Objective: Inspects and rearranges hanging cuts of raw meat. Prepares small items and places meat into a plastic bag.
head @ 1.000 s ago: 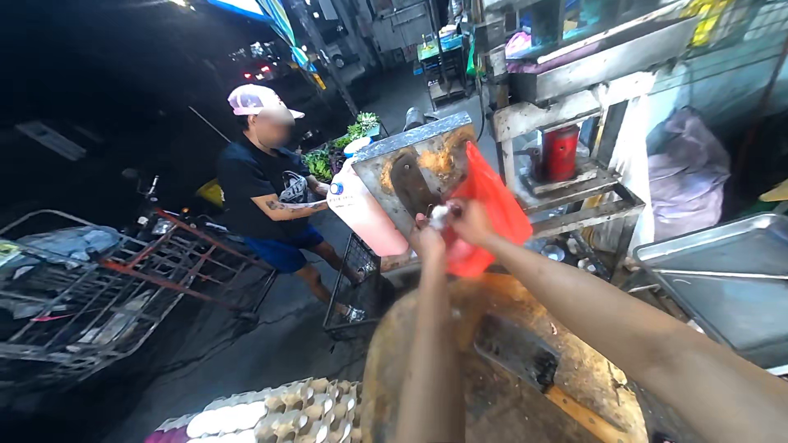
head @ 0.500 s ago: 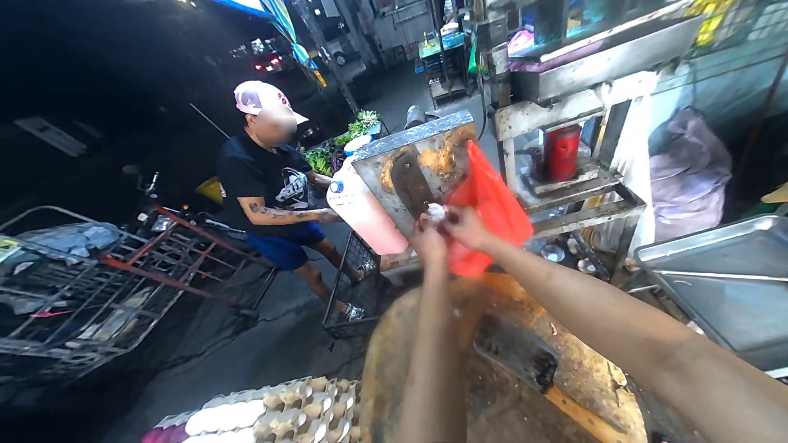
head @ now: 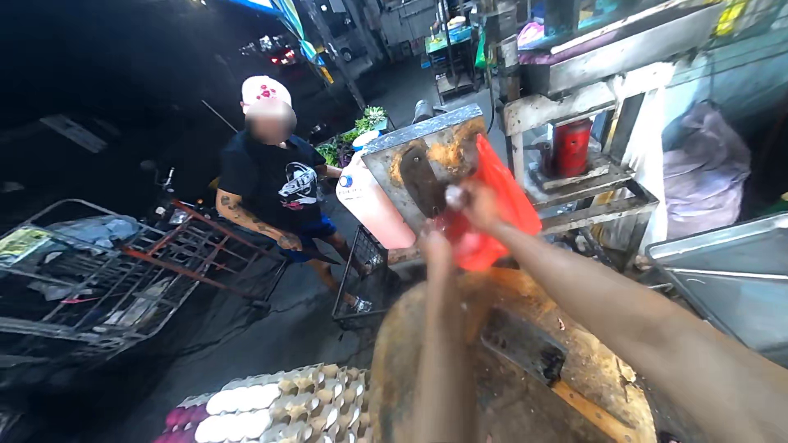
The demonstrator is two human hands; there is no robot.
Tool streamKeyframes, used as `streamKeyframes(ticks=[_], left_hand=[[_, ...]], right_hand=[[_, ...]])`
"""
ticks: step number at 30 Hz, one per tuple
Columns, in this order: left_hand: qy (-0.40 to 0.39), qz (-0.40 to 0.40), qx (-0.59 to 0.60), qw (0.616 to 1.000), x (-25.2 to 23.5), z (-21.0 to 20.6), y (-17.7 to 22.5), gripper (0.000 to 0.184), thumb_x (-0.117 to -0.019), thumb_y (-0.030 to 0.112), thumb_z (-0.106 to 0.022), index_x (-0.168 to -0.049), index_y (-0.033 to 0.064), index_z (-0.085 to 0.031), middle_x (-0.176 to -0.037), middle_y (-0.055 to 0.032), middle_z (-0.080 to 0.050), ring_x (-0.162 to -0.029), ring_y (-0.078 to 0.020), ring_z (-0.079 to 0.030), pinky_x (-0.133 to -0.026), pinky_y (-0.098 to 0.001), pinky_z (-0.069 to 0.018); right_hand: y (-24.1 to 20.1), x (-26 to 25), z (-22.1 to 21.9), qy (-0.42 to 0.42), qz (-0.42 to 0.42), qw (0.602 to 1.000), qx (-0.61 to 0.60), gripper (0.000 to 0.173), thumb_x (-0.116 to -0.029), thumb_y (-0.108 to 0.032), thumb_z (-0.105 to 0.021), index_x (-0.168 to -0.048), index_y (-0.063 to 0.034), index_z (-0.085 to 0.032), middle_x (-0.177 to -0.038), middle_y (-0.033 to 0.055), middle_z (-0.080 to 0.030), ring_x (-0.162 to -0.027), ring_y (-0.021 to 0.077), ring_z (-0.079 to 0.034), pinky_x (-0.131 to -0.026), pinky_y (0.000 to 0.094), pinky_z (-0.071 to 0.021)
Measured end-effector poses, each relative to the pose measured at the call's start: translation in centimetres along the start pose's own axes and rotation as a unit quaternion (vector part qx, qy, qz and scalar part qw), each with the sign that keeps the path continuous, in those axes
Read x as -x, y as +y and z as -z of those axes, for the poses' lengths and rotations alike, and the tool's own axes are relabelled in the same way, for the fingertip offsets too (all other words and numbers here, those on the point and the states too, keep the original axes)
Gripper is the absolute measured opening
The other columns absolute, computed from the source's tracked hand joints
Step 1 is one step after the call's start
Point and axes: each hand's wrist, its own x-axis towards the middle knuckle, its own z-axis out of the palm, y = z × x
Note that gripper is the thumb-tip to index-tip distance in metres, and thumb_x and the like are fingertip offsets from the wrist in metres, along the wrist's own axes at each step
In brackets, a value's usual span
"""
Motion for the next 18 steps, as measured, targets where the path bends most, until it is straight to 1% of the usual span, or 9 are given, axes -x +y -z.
streamKeyframes(ticks=[1, 2, 4, 7, 9, 10, 13, 16, 18], left_hand=[[-0.006, -0.002, 0.018, 1.0, 0.0, 0.6, -0.1, 0.038, -0.1131, 0.035, -0.037, -0.105, 0.0051, -0.058, -0.073, -0.0036, -0.048, -0.054, -0.0134, -0.043, -0.049, -0.0305, -0.0415], [-0.009, -0.01, 0.022, 1.0, 0.2, 1.2, -0.1, 0.037, -0.1132, 0.034, -0.037, -0.101, 0.0055, -0.057, -0.068, -0.0009, -0.044, -0.049, -0.0108, -0.039, -0.045, -0.0276, -0.0384], [0.001, -0.038, -0.028, 0.999, 0.5, 2.2, 0.4, 0.038, -0.1129, 0.03, -0.04, -0.104, 0.001, -0.063, -0.074, -0.0042, -0.05, -0.057, -0.0132, -0.046, -0.055, -0.031, -0.0443], [0.019, -0.077, -0.104, 0.991, 0.6, 2.3, 0.7, 0.04, -0.1115, 0.03, -0.044, -0.101, -0.0006, -0.068, -0.082, -0.0096, -0.061, -0.075, -0.0185, -0.059, -0.072, -0.0389, -0.0515], [0.012, -0.084, -0.105, 0.991, 0.6, 2.4, 0.9, 0.041, -0.1117, 0.031, -0.044, -0.099, -0.0002, -0.067, -0.081, -0.0078, -0.059, -0.072, -0.0166, -0.058, -0.07, -0.0365, -0.0506], [0.01, -0.084, -0.095, 0.992, 0.7, 2.4, 1.0, 0.041, -0.1119, 0.03, -0.043, -0.096, 0.0009, -0.065, -0.077, -0.0055, -0.056, -0.066, -0.0143, -0.054, -0.064, -0.0332, -0.0482], [0.005, -0.076, -0.054, 0.996, 0.8, 3.0, 0.8, 0.04, -0.1118, 0.03, -0.044, -0.087, 0.0036, -0.06, -0.066, -0.0018, -0.05, -0.052, -0.0115, -0.048, -0.051, -0.029, -0.0446], [0.002, -0.07, -0.035, 0.997, 0.8, 4.0, 0.2, 0.041, -0.112, 0.032, -0.043, -0.087, 0.0048, -0.06, -0.062, -0.0009, -0.048, -0.049, -0.0117, -0.046, -0.048, -0.029, -0.0434], [-0.001, -0.066, -0.015, 0.998, 0.7, 4.6, -0.3, 0.04, -0.1122, 0.031, -0.042, -0.088, 0.005, -0.059, -0.061, 0.0001, -0.046, -0.047, -0.0109, -0.044, -0.047, -0.0279, -0.0416]], right_hand=[[0.9, -0.4, 0.7, 0.02, -0.008, 1.0, 0.006, 0.021, -0.0874, -0.008, -0.075, -0.106, -0.0008, -0.07, -0.106, 0.0209, -0.071, -0.1, 0.0375, -0.069, -0.09, 0.0598, -0.0555], [1.4, -0.7, 1.3, 0.024, -0.011, 0.999, 0.021, 0.018, -0.09, -0.009, -0.073, -0.106, -0.0003, -0.069, -0.104, 0.0217, -0.071, -0.098, 0.0388, -0.07, -0.088, 0.061, -0.0557], [1.0, -0.7, 1.9, -0.014, -0.003, 0.997, 0.071, 0.018, -0.0942, -0.009, -0.069, -0.11, -0.0008, -0.068, -0.107, 0.0223, -0.07, -0.099, 0.041, -0.07, -0.089, 0.0622, -0.0556], [-0.4, 0.2, 1.3, -0.178, -0.01, 0.965, 0.191, 0.027, -0.0989, -0.015, -0.064, -0.124, -0.0052, -0.068, -0.132, 0.023, -0.063, -0.11, 0.0438, -0.067, -0.093, 0.0653, -0.054], [-1.3, 0.7, 1.0, -0.306, -0.033, 0.913, 0.267, 0.03, -0.096, -0.013, -0.067, -0.124, -0.0008, -0.067, -0.132, 0.0258, -0.062, -0.117, 0.0463, -0.063, -0.095, 0.0685, -0.0501], [-2.0, 0.8, 1.1, -0.342, -0.051, 0.89, 0.298, 0.032, -0.0956, -0.015, -0.068, -0.123, 0.0011, -0.067, -0.13, 0.0258, -0.063, -0.119, 0.0461, -0.061, -0.096, 0.0683, -0.0487], [-2.5, 0.4, 1.3, -0.332, -0.057, 0.885, 0.322, 0.025, -0.096, -0.018, -0.068, -0.114, -0.0008, -0.07, -0.12, 0.0234, -0.068, -0.114, 0.0444, -0.064, -0.091, 0.0682, -0.0507], [-1.9, -0.3, 1.4, -0.288, -0.011, 0.908, 0.305, 0.022, -0.0977, -0.024, -0.066, -0.109, -0.0058, -0.073, -0.115, 0.0205, -0.07, -0.107, 0.0426, -0.067, -0.086, 0.0665, -0.054], [-1.3, -0.3, 1.3, -0.265, 0.022, 0.918, 0.294, 0.02, -0.0985, -0.023, -0.066, -0.109, -0.0085, -0.074, -0.119, 0.0195, -0.069, -0.105, 0.0418, -0.068, -0.086, 0.0651, -0.0557]])
